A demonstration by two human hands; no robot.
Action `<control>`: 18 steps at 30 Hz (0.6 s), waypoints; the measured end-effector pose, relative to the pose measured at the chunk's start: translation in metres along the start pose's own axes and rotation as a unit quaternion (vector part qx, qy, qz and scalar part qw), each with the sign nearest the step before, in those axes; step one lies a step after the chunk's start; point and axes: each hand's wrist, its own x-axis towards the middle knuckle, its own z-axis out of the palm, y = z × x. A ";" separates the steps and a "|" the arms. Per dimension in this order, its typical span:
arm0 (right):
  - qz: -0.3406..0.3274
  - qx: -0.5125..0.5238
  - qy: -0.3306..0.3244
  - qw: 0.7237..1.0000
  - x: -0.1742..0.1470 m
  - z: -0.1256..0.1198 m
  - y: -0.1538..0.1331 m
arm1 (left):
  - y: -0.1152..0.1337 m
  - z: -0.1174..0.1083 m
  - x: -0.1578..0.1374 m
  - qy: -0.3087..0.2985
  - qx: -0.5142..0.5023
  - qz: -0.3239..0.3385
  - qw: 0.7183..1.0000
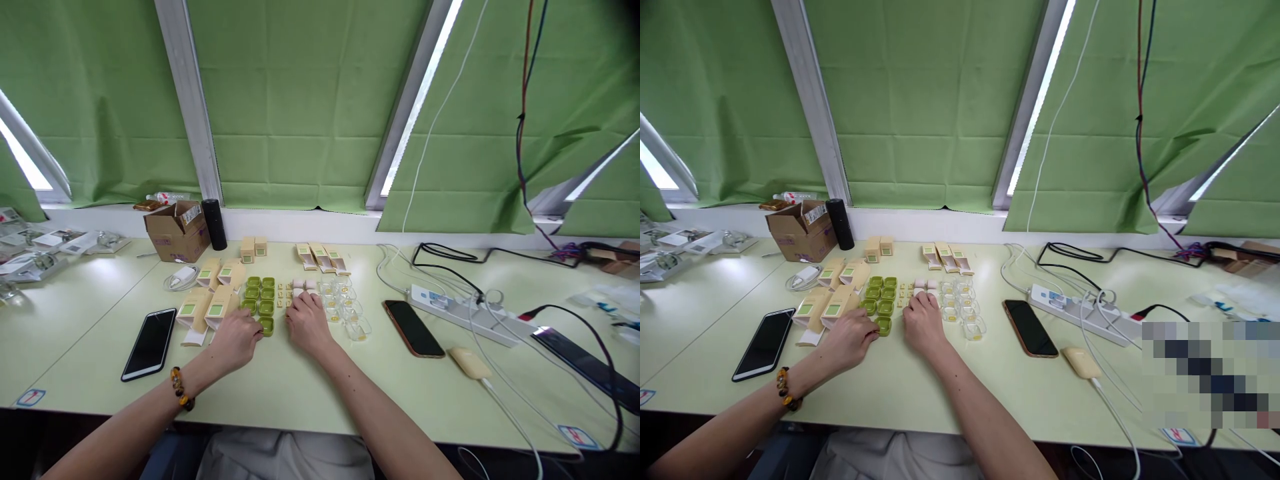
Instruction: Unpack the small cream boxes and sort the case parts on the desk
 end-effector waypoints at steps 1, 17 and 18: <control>-0.001 -0.001 0.002 1.000 0.000 0.002 0.000 | 0.000 0.000 -0.001 0.005 -0.004 -0.001 1.000; 0.010 0.044 0.029 0.999 0.001 -0.001 0.003 | -0.038 -0.046 0.062 0.198 -0.077 -0.067 0.975; 0.013 0.051 0.039 0.998 0.001 -0.003 0.003 | -0.048 -0.046 0.076 0.202 -0.072 -0.070 0.974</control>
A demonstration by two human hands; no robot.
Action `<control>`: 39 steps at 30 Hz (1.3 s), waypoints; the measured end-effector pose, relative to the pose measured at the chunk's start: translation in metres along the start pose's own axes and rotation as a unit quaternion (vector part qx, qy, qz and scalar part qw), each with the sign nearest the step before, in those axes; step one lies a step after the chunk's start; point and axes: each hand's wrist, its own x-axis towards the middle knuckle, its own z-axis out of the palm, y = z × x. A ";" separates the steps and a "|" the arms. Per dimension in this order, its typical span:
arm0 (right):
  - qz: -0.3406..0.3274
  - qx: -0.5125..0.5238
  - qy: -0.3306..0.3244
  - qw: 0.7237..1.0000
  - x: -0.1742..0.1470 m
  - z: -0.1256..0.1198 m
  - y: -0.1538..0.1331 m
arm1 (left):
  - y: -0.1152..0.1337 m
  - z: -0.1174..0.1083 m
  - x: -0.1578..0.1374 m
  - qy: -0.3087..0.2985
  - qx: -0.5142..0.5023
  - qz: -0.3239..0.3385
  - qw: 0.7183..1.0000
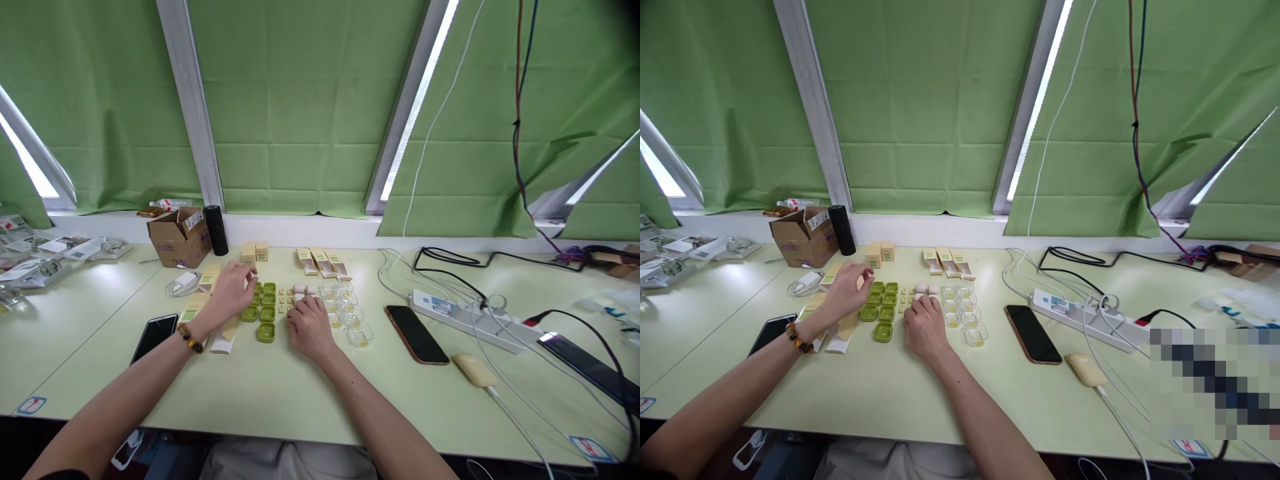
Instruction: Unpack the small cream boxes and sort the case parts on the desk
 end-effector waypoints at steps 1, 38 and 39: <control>0.002 0.005 0.012 1.000 0.000 -0.002 0.000 | -0.009 0.005 0.014 -0.001 0.017 -0.004 1.000; -0.025 0.062 0.179 0.982 0.004 -0.016 -0.002 | -0.097 0.125 0.132 -0.136 0.080 -0.053 0.986; -0.025 0.063 0.182 0.981 0.004 -0.016 -0.002 | -0.095 0.122 0.133 -0.129 0.059 -0.062 0.988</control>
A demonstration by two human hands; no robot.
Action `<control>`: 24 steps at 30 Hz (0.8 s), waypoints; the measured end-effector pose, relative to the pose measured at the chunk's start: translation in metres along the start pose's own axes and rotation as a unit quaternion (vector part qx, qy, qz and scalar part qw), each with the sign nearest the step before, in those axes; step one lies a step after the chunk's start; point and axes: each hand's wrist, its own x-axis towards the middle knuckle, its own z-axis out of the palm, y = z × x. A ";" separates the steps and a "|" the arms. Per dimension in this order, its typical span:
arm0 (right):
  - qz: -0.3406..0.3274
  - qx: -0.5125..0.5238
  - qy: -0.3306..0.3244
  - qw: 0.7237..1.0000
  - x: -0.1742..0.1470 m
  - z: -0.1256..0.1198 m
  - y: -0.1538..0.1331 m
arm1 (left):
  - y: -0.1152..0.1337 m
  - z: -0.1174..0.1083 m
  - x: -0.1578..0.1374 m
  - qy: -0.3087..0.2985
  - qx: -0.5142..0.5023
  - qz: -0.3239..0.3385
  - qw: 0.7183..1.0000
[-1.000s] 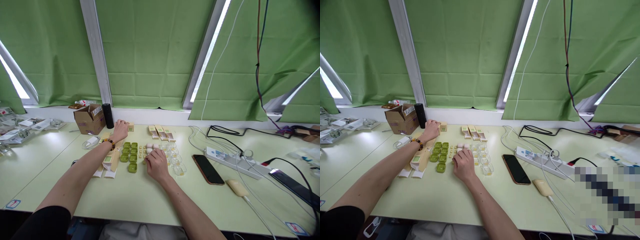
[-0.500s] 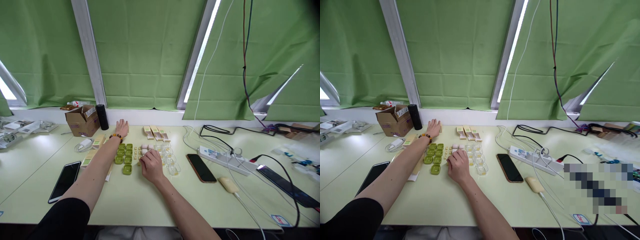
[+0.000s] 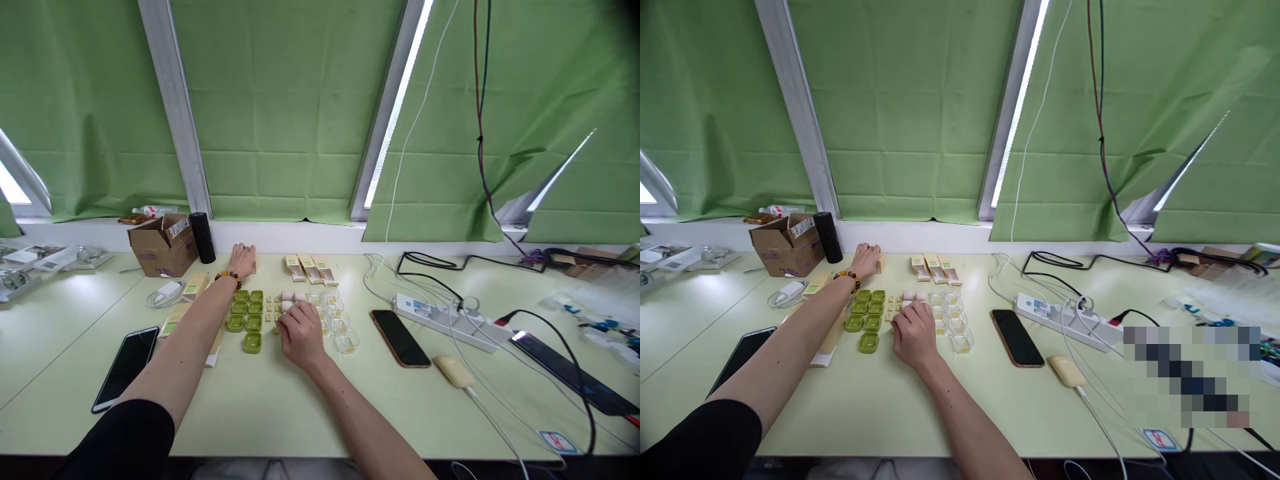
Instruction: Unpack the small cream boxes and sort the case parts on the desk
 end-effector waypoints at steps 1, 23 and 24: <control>0.000 0.000 0.003 1.000 0.000 0.000 0.000 | 0.001 -0.004 0.000 0.006 -0.024 -0.007 1.000; 0.195 0.277 -0.029 0.940 0.009 -0.009 0.000 | 0.110 -0.057 -0.164 -0.035 -0.608 -0.124 0.783; 0.189 0.287 -0.041 0.938 0.008 -0.009 -0.001 | 0.112 -0.056 -0.169 -0.032 -0.614 -0.126 0.779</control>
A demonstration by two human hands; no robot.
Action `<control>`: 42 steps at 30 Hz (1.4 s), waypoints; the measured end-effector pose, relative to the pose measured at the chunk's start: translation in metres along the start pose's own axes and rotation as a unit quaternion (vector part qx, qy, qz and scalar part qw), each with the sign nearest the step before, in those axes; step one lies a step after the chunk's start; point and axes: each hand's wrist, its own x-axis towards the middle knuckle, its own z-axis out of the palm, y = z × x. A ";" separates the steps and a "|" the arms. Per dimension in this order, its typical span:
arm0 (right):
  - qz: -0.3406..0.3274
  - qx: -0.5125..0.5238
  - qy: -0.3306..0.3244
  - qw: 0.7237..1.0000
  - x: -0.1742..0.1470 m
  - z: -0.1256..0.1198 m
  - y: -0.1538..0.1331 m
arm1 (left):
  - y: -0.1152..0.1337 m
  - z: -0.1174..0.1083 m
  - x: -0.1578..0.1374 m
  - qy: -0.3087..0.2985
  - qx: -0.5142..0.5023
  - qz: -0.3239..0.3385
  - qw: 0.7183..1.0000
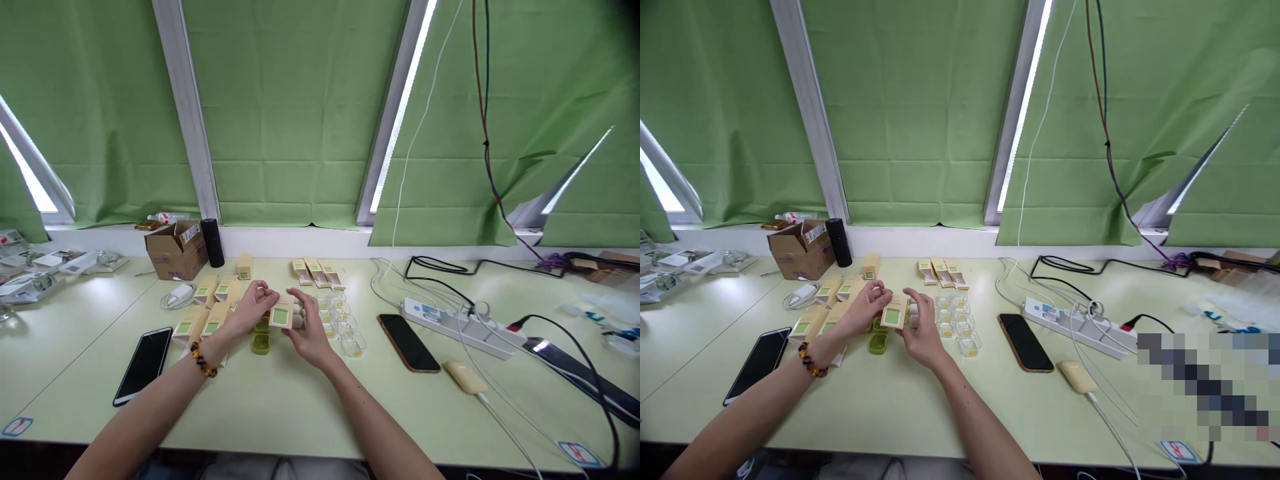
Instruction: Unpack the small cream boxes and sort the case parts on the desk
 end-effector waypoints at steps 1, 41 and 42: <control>-0.001 0.005 -0.010 1.000 0.000 0.000 0.000 | -0.002 0.002 -0.004 0.003 -0.003 0.003 1.000; -0.151 -0.100 0.119 0.976 -0.011 0.010 -0.001 | -0.038 0.005 -0.052 0.082 0.370 0.343 0.859; -0.168 -0.121 0.117 0.971 -0.012 0.010 0.000 | -0.038 0.007 -0.053 0.081 0.368 0.341 0.861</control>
